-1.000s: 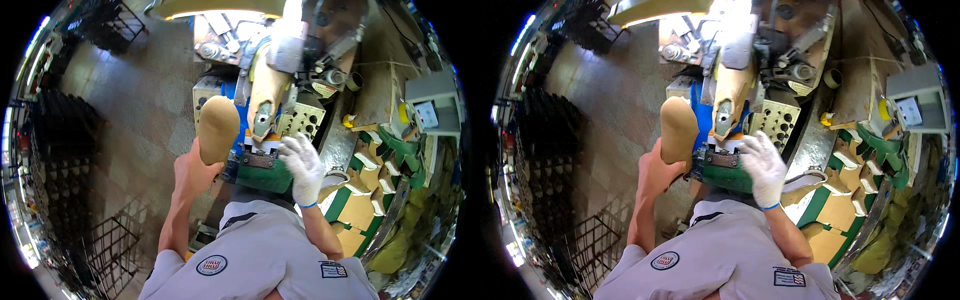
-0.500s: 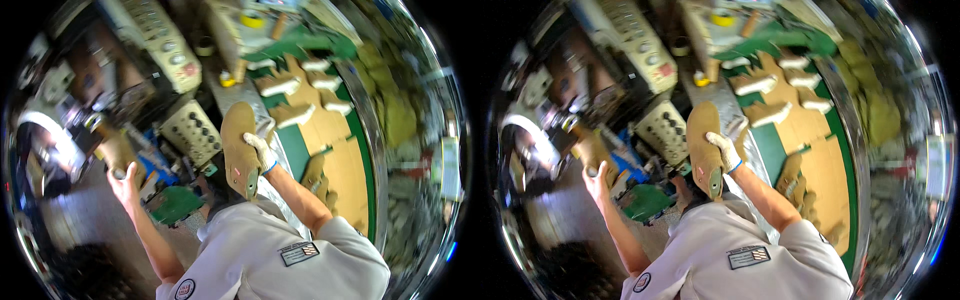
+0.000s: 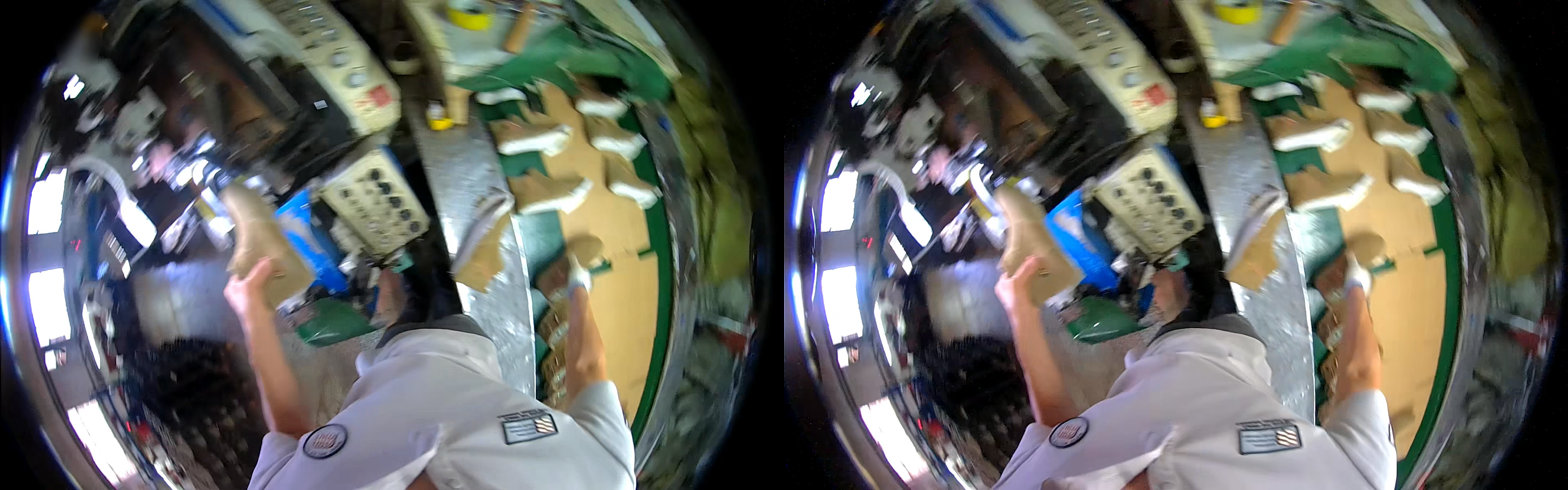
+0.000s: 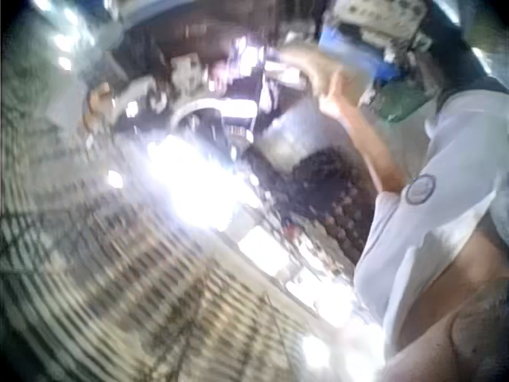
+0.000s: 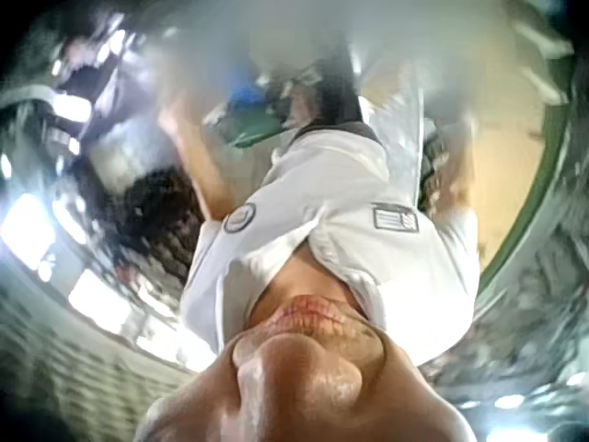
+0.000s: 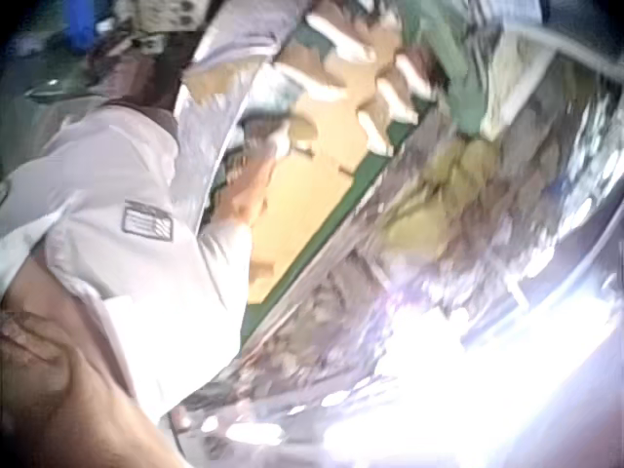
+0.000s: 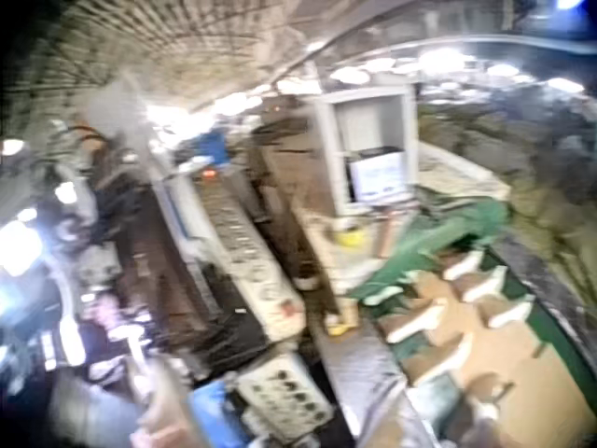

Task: The person picks up shoe uppers from a conveyor belt, positions them onto a lasting machine, operates the machine to shape the toe, and places the lasted shoes back onto the belt.

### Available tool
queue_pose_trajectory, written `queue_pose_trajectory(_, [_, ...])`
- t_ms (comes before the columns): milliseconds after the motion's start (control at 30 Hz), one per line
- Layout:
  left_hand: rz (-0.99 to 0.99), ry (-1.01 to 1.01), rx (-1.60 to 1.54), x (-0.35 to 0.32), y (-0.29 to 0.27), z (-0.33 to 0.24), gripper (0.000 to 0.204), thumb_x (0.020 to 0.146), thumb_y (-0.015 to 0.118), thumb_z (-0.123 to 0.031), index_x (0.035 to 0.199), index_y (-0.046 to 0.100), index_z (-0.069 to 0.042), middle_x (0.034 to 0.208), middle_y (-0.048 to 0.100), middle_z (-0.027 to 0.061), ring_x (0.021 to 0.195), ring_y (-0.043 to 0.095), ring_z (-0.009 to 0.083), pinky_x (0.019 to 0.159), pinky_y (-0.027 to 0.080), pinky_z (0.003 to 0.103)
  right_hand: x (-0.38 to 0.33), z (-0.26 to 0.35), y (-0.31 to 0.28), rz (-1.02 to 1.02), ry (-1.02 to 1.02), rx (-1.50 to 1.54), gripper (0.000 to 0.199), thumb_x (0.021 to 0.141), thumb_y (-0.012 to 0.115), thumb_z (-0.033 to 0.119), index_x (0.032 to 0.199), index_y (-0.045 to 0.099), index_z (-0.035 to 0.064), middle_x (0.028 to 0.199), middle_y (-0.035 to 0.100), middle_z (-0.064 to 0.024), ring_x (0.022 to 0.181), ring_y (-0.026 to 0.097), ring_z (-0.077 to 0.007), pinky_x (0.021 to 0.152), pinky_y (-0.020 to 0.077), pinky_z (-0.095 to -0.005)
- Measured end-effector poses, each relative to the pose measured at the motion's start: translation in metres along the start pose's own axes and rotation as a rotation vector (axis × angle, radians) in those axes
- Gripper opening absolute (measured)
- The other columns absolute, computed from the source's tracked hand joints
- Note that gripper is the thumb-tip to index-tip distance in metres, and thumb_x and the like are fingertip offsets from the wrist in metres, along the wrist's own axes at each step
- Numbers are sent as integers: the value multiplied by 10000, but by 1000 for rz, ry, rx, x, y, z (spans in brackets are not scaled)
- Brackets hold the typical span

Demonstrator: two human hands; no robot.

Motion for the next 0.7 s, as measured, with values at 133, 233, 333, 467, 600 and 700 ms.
queue_pose_trajectory(133, [5,177,92,-80,24,-12,504,749,880,-127,1170,688,73,1019,750,114,880,713,199,816,585,352,-76,26,-5,-456,-339,-485,733,837,730,423,1365,573,-60,1391,585,-280,1272,577,-413,1049,490,-450])
queue_pose_trajectory(233, [71,388,223,-113,34,-16,619,754,881,-158,1269,632,79,1056,756,162,898,739,236,830,584,354,-162,82,9,-33,-498,142,611,899,753,201,1401,534,-70,1386,603,-221,1246,604,-274,1071,460,-366])
queue_pose_trajectory(333, [200,735,400,-132,46,-22,706,750,874,-152,1344,570,79,1070,748,217,929,755,302,866,576,351,-271,159,50,405,-674,700,569,928,720,184,1425,551,-38,1344,642,-148,1220,607,-224,1066,449,-329])
queue_pose_trajectory(467, [298,1002,441,-158,71,-33,666,786,843,-125,1351,564,90,1249,688,247,1109,710,366,929,569,402,-416,238,78,1037,-802,1217,1060,813,854,432,1601,281,14,1520,484,-144,1362,499,-260,1130,402,-409])
queue_pose_trajectory(600, [447,1225,519,-198,88,-44,765,774,857,-170,1394,501,101,1357,588,321,1218,617,479,1016,525,480,-448,259,58,1065,-540,1523,754,805,860,343,1388,519,10,1291,653,-117,1137,654,-239,945,554,-400])
queue_pose_trajectory(700, [748,1248,412,-204,88,-59,699,852,796,-276,1374,514,93,1328,590,336,1214,597,521,1018,521,513,-423,246,38,1214,-492,1520,739,857,795,351,1452,477,51,1386,596,-166,1262,591,-331,1105,473,-486])
Point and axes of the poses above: each hand's wrist, its own x-axis towards the middle knuckle, its own y-axis out of the palm, z = x × y, the point moved 2 cm from there along x, towards the middle knuckle
